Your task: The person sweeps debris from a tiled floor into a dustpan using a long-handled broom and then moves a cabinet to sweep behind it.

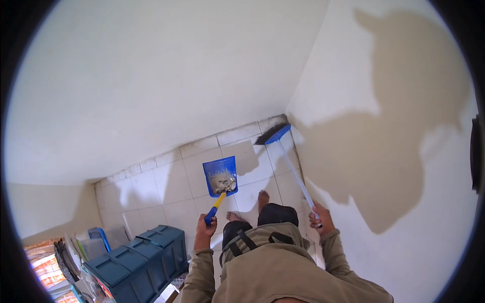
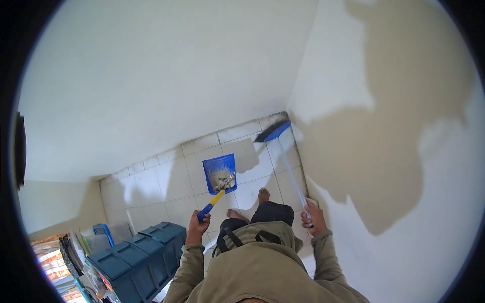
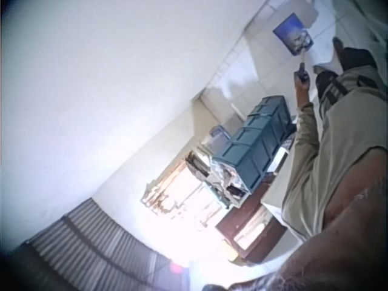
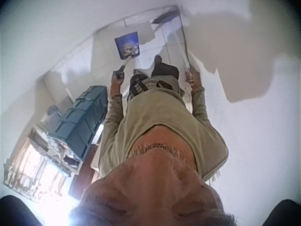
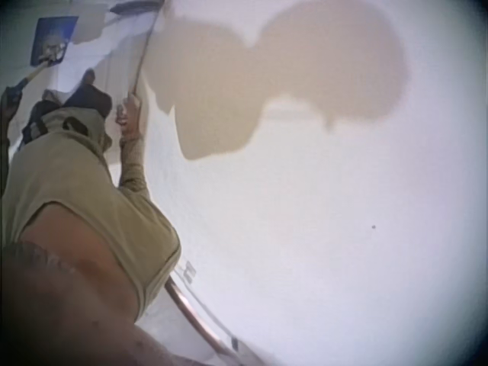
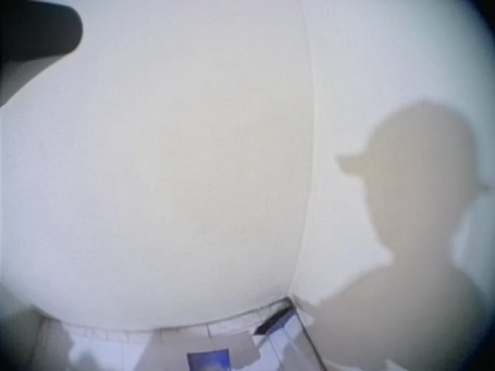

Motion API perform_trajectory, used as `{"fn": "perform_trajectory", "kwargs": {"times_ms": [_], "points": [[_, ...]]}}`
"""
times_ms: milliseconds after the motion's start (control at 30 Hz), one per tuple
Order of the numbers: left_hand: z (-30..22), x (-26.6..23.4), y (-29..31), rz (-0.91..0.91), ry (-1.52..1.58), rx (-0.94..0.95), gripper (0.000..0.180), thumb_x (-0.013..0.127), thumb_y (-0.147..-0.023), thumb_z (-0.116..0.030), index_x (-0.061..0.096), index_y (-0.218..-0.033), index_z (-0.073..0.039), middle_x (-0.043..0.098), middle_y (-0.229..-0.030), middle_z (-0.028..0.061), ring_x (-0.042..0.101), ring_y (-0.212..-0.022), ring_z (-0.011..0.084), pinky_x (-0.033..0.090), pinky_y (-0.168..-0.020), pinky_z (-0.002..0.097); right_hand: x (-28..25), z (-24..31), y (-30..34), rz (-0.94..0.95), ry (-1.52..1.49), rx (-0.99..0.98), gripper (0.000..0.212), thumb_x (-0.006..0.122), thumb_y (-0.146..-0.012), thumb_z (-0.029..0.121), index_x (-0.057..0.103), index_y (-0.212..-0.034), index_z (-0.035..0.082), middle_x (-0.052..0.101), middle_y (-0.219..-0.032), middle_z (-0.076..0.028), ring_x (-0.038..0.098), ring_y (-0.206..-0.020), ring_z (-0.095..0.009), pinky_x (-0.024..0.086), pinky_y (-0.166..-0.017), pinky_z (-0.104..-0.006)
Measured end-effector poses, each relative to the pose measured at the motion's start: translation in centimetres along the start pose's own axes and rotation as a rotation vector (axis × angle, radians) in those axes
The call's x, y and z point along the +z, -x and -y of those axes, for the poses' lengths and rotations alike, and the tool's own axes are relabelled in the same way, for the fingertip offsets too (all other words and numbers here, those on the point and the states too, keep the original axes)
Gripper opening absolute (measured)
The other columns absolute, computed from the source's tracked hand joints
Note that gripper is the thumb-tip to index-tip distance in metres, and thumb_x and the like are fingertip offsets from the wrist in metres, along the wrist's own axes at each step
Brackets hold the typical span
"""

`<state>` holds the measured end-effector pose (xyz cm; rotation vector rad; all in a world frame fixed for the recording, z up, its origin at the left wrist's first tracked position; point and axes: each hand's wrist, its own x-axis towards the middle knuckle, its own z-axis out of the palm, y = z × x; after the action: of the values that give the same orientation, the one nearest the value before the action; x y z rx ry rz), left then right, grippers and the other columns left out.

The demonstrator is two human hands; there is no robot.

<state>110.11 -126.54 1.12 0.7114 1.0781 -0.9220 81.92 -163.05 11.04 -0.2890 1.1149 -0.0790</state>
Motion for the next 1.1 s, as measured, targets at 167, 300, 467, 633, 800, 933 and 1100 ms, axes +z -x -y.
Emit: {"fn": "perform_trajectory", "kwargs": {"times_ms": [167, 300, 467, 633, 800, 933, 1100], "points": [[0.0, 0.7, 0.3, -0.016, -0.012, -0.009, 0.027, 0.044, -0.081, -0.02, 0.042, -0.096, 0.002, 0.046, -0.068, 0.0098, 0.051, -0.058, 0.0166, 0.042, -0.042, 0.0214, 0.5, 5.7, 1.9, -0.224, 0.955, -0.168, 0.047, 0.05, -0.08, 0.014, 0.044, -0.126, 0.013, 0.056, -0.069, -0.01, 0.051, -0.05, -0.016, 0.043, -0.044, -0.0282], [0.4, 0.9, 0.3, -0.015, -0.006, -0.012, 0.026, 0.044, -0.081, -0.021, 0.042, -0.095, 0.001, 0.046, -0.068, 0.0097, 0.051, -0.058, 0.0166, 0.042, -0.041, 0.0215, 2.2, 5.4, -5.1, -0.3, 1.775, -0.607, 0.05, 0.045, -0.077, 0.011, 0.039, -0.127, 0.009, 0.06, -0.088, -0.022, 0.059, -0.083, -0.038, 0.046, -0.074, -0.0477], [1.4, 1.6, 0.0, -0.092, -0.046, 0.047, 0.025, 0.044, -0.081, -0.021, 0.042, -0.094, 0.0, 0.046, -0.067, 0.0091, 0.052, -0.057, 0.017, 0.042, -0.041, 0.0217, 6.7, 0.7, -15.2, -0.484, 1.752, -0.277, 0.05, 0.043, -0.077, 0.012, 0.04, -0.126, 0.008, 0.059, -0.098, -0.021, 0.057, -0.091, -0.036, 0.045, -0.079, -0.0451], [1.2, -0.2, -0.6, -0.014, -0.012, 0.078, 0.025, 0.045, -0.081, -0.021, 0.042, -0.093, 0.001, 0.047, -0.068, 0.0096, 0.052, -0.057, 0.0176, 0.041, -0.041, 0.0219, 3.4, 2.5, -12.8, -0.312, 1.799, -0.467, 0.047, 0.046, -0.076, 0.017, 0.046, -0.122, 0.015, 0.059, -0.097, -0.022, 0.057, -0.091, -0.036, 0.045, -0.078, -0.0448], [1.9, 1.1, -0.2, -0.039, 0.004, 0.056, 0.024, 0.045, -0.081, -0.02, 0.042, -0.093, 0.001, 0.047, -0.069, 0.0106, 0.051, -0.058, 0.0178, 0.041, -0.041, 0.0222, 1.6, 6.3, -5.8, -0.373, 2.075, -0.49, 0.046, 0.048, -0.074, 0.013, 0.05, -0.119, 0.019, 0.061, -0.082, -0.016, 0.06, -0.076, -0.034, 0.047, -0.067, -0.0458], [1.5, 0.2, -0.4, -0.047, -0.004, 0.058, 0.025, 0.045, -0.08, -0.019, 0.041, -0.095, 0.0, 0.046, -0.069, 0.011, 0.051, -0.058, 0.0179, 0.041, -0.041, 0.0214, -1.0, 11.0, -11.4, -0.342, 2.211, -0.609, 0.048, 0.045, -0.077, 0.01, 0.046, -0.123, 0.022, 0.06, -0.076, -0.014, 0.06, -0.072, -0.031, 0.048, -0.064, -0.0431], [0.9, 1.6, -1.3, -0.066, -0.078, 0.038, 0.025, 0.046, -0.08, -0.02, 0.039, -0.095, -0.001, 0.046, -0.07, 0.0113, 0.051, -0.058, 0.0176, 0.041, -0.041, 0.021, -3.5, 14.5, -19.0, -0.304, 2.247, -0.497, 0.048, 0.046, -0.079, 0.012, 0.044, -0.125, 0.026, 0.06, -0.079, -0.013, 0.06, -0.073, -0.03, 0.048, -0.065, -0.0433]]}}
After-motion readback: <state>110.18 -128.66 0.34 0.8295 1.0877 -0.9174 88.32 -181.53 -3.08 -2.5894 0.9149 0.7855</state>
